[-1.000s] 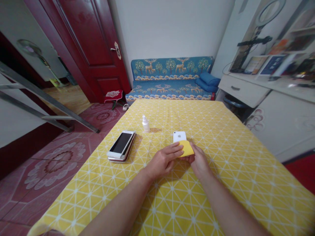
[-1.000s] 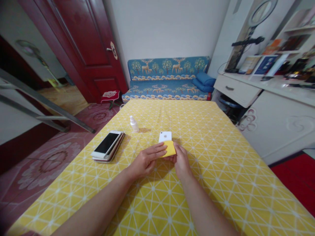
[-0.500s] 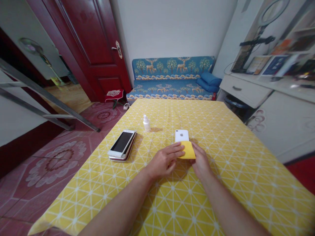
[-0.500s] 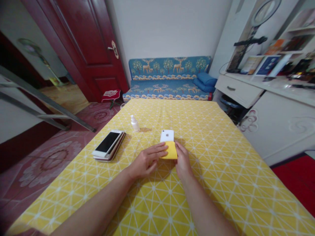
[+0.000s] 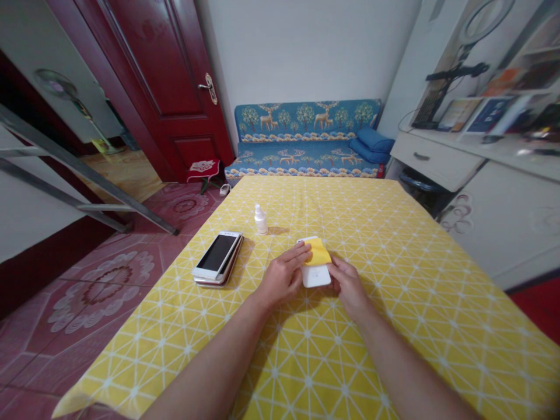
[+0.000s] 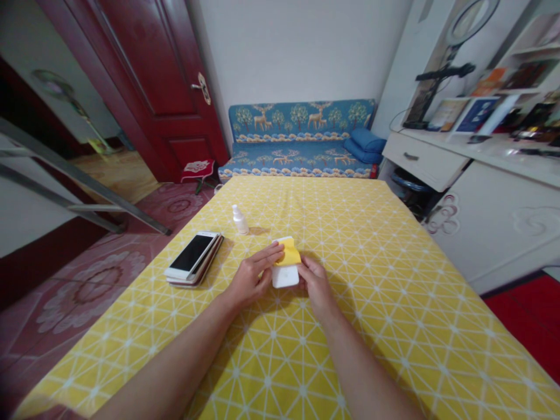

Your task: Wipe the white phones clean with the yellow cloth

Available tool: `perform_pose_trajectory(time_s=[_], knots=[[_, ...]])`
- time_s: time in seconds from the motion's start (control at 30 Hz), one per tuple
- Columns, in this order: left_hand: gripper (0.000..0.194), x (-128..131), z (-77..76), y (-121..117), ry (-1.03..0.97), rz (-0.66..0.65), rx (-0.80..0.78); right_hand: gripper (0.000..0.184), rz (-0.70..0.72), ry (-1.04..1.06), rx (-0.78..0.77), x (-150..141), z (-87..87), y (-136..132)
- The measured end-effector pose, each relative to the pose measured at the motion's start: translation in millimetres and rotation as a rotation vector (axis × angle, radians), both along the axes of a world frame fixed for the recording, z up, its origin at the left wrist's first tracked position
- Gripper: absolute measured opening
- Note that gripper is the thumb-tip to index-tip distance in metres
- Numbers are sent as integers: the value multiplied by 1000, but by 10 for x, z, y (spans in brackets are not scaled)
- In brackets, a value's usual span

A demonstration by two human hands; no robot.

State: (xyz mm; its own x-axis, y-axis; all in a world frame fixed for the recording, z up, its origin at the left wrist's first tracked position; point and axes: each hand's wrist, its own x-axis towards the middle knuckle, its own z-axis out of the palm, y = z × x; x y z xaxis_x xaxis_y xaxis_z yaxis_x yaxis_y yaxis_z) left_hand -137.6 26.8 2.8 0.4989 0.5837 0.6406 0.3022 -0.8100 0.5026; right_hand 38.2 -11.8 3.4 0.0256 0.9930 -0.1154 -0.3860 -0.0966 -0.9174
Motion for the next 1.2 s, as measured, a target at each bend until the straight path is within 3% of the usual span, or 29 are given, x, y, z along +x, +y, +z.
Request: perform_pose_trajectory(time_s=[0.3,0.53,0.7,0.87,1.03,1.2], knots=[[45,-49,2,49,-1,142,-96,35,96,-54,5,-29,-52,-12],[54,30,29,-65,37,-107,-57,30,-86,45,-69,11,-26,29],[56,93,59,-143,44,-214,-30,29,-213,113,-1,57,-49,67],[50,142,24,-155,46,-167,51,31,-236,117,15,57,-70,65],[41,199,-49,-138,72,-33,137,30,-228,152,30,37,-29,50],[47,193,-67,-148,130,-14,167,30,-265,110,33,38,-30,54]])
